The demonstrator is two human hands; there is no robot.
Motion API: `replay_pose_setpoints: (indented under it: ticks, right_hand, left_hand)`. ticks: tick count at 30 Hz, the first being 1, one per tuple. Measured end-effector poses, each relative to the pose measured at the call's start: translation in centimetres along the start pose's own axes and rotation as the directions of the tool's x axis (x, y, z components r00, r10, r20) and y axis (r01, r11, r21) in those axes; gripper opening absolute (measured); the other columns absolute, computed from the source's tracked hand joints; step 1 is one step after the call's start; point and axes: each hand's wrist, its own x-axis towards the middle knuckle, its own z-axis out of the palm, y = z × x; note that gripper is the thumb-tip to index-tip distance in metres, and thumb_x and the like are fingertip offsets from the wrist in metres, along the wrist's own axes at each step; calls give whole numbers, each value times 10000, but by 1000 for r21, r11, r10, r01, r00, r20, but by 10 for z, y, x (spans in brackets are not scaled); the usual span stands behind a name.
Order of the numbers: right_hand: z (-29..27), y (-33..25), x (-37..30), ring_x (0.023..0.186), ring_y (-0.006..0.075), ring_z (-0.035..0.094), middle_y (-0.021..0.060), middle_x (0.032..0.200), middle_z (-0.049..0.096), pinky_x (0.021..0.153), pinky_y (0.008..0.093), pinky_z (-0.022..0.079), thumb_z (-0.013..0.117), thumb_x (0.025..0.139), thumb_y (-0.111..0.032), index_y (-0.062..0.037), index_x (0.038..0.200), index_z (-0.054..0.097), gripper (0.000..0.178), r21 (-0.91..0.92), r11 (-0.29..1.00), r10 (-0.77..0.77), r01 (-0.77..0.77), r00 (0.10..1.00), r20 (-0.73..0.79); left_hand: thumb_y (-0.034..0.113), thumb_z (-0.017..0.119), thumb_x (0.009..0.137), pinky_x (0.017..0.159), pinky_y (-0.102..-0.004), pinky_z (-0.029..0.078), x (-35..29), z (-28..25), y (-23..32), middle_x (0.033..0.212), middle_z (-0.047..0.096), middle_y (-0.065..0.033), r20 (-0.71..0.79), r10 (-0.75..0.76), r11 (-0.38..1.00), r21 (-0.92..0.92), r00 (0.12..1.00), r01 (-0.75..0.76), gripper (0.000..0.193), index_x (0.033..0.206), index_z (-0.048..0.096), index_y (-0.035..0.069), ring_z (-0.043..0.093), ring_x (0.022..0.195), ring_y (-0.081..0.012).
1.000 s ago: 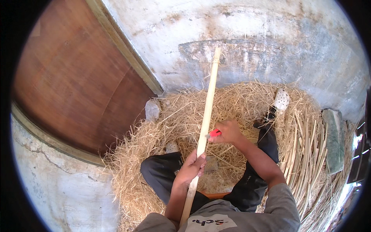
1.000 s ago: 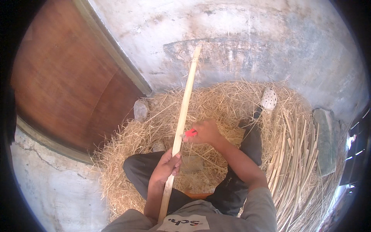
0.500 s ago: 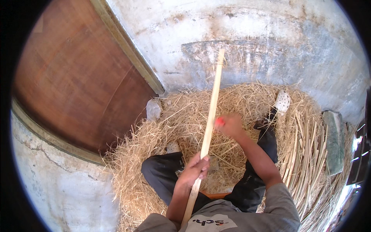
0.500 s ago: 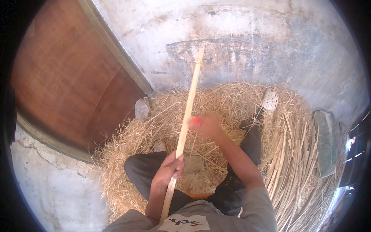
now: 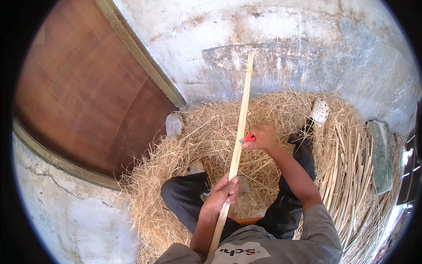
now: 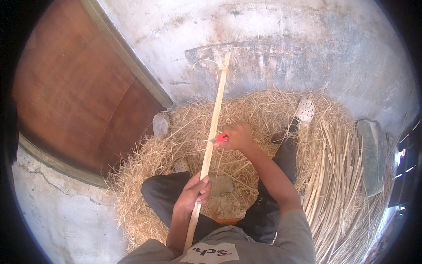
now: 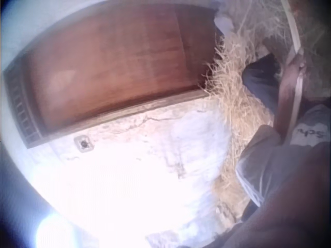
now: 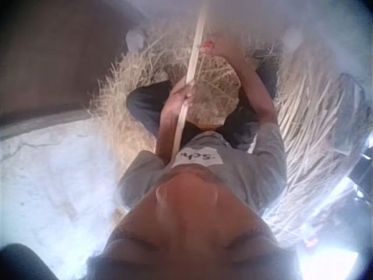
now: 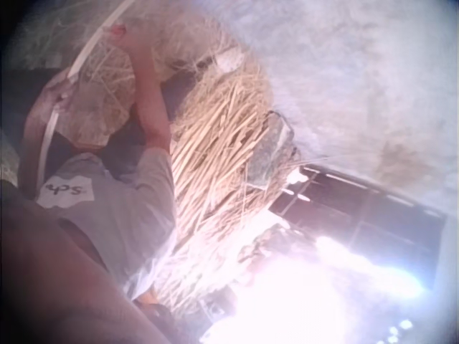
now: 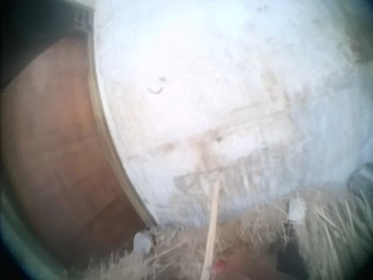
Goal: The person sits on a straw-covered floor and uses a knife to shave a long bamboo pole, removing the outer layer to create a smooth, thin strip. They then use a red utility knife to further refine the edges of the bamboo strip.
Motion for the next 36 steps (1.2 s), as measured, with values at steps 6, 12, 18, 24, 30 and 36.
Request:
replay_pose_setpoints:
  ticks: [6, 12, 18, 24, 30, 36]
  right_hand:
    - [-11, 78, 25, 532, 364, 554, 141, 557, 561, 521, 438, 449, 503, 849, -637, -72, 736, 662, 597, -128, 938, 325, -322, 946, 2]
    - [3, 129, 20, 569, 367, 555, 181, 575, 552, 563, 464, 431, 417, 911, -615, -41, 735, 642, 641, -62, 730, 665, -680, 729, -165]
    - [-24, 93, 40, 610, 339, 566, 170, 627, 587, 625, 444, 456, 401, 901, -640, -12, 749, 638, 688, 101, 603, 790, -791, 610, 58]
    - [-14, 22, -5, 498, 301, 547, 101, 560, 570, 513, 425, 433, 507, 845, -636, -61, 658, 621, 616, 149, 894, 395, -422, 901, 177]
    - [-7, -16, -20, 453, 255, 564, 69, 508, 546, 450, 391, 408, 635, 701, -685, -116, 574, 609, 584, 98, 995, -51, 30, 975, 217]
    - [-3, 16, -3, 538, 290, 605, 86, 575, 603, 522, 412, 452, 632, 698, -692, -113, 627, 644, 583, -23, 965, 263, -262, 957, 123]
  left_hand:
    - [249, 473, 1006, 401, -196, 277, -21, 6, -25, 648, 363, 44, 87, -50, 999, -3, 995, 51, 154, 1004, 442, 98, 306, 438, -35]
    - [257, 445, 1017, 425, -195, 293, -33, 7, -36, 661, 360, 44, 102, -147, 987, 83, 984, 138, 198, 1132, 422, 98, 321, 469, -36]
    - [221, 450, 1015, 448, -190, 317, -24, 6, -32, 691, 395, 40, 62, -103, 971, 224, 993, 87, 173, 1133, 427, 96, 351, 499, -38]
    - [212, 485, 1000, 437, -206, 329, 3, -7, -16, 700, 424, 30, -53, 3, 946, 324, 999, 14, 140, 1085, 445, 108, 381, 505, -45]
    - [206, 490, 995, 441, -211, 327, 16, 3, 15, 666, 410, 32, -132, 73, 949, 314, 989, -29, 153, 1095, 458, 94, 359, 474, -55]
    - [220, 484, 1002, 446, -208, 319, 18, 5, 8, 684, 404, 20, -104, 34, 960, 281, 994, -4, 178, 1113, 439, 89, 362, 502, -49]
